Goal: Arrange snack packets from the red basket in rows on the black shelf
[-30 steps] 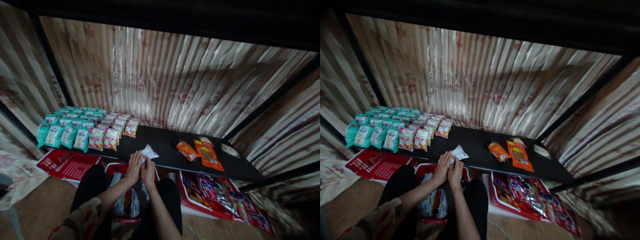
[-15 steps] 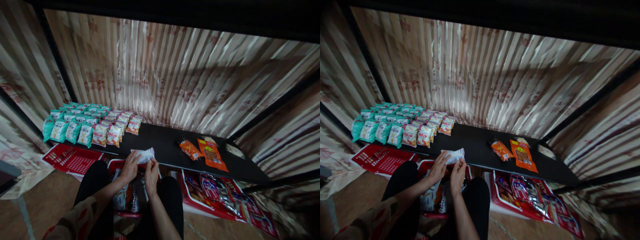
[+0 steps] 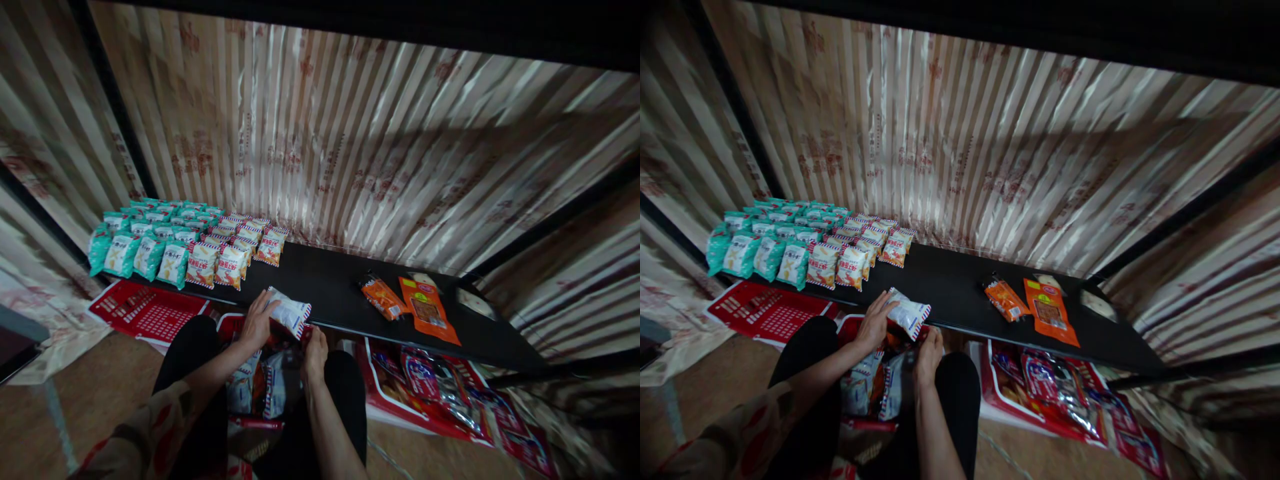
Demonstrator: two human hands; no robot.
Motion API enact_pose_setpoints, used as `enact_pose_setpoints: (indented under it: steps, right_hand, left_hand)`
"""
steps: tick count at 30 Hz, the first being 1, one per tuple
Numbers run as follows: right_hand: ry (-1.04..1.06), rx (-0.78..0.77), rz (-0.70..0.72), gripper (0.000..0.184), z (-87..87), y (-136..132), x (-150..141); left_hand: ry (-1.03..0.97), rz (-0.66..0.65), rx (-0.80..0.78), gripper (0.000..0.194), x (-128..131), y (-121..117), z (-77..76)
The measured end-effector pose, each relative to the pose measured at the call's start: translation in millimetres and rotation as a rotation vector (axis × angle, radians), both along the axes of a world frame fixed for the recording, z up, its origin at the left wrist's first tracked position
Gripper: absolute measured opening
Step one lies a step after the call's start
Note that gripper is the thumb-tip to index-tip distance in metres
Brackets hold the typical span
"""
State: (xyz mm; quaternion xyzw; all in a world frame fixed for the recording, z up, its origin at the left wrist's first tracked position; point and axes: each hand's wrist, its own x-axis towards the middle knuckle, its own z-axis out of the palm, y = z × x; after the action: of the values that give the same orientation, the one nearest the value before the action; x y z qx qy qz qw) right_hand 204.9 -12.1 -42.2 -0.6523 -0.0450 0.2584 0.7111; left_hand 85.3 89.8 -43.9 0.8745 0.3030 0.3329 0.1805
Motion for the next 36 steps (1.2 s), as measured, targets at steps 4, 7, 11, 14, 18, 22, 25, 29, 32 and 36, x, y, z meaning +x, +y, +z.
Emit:
enact_pose_setpoints:
  steps: [4, 7, 11, 14, 18, 22, 25, 29, 32, 36]
  right_hand:
    - [0.254, 0.023, 0.044, 0.034, 5.9, 3, -6]
    - [0.405, 0.116, 0.113, 0.04, 10.9, 3, -12]
    - [0.432, 0.149, 0.13, 0.046, 11.5, 2, -16]
    - [0.396, 0.146, 0.129, 0.048, 9.3, 2, -20]
    - [0.354, 0.161, 0.122, 0.045, 6.0, 3, -25]
    - [0.312, 0.182, 0.131, 0.042, 2.1, 4, -28]
    - [0.311, 0.197, 0.135, 0.039, 0.4, 5, -30]
    - [0.427, 0.238, 0.083, 0.03, 3.5, 6, -34]
    - [0.506, 0.297, 0.092, 0.028, 7.4, 7, -35]
    - [0.572, 0.234, 0.154, 0.029, 9.0, 7, -33]
  left_hand:
    - [0.024, 0.001, 0.013, 0.054, 0, 4, 7.1]
    - [0.039, 0.007, 0.012, 0.053, 1, 5, 14.1]
    - [0.046, 0.037, -0.02, 0.047, 2, 4, 25.6]
    - [0.092, 0.066, -0.042, 0.041, 5, 0, 38.1]
    - [0.172, 0.143, -0.037, 0.032, 11, -11, 56.2]
    - [0.184, 0.205, -0.096, 0.03, 17, -21, 63.6]
    - [0.188, 0.209, -0.124, 0.039, 17, -24, 59.3]
    - [0.206, 0.17, -0.071, 0.044, 12, -25, 50.4]
    - [0.204, 0.136, -0.076, 0.044, 7, -24, 47.8]
    - [0.18, 0.084, -0.143, 0.045, 5, -23, 48.3]
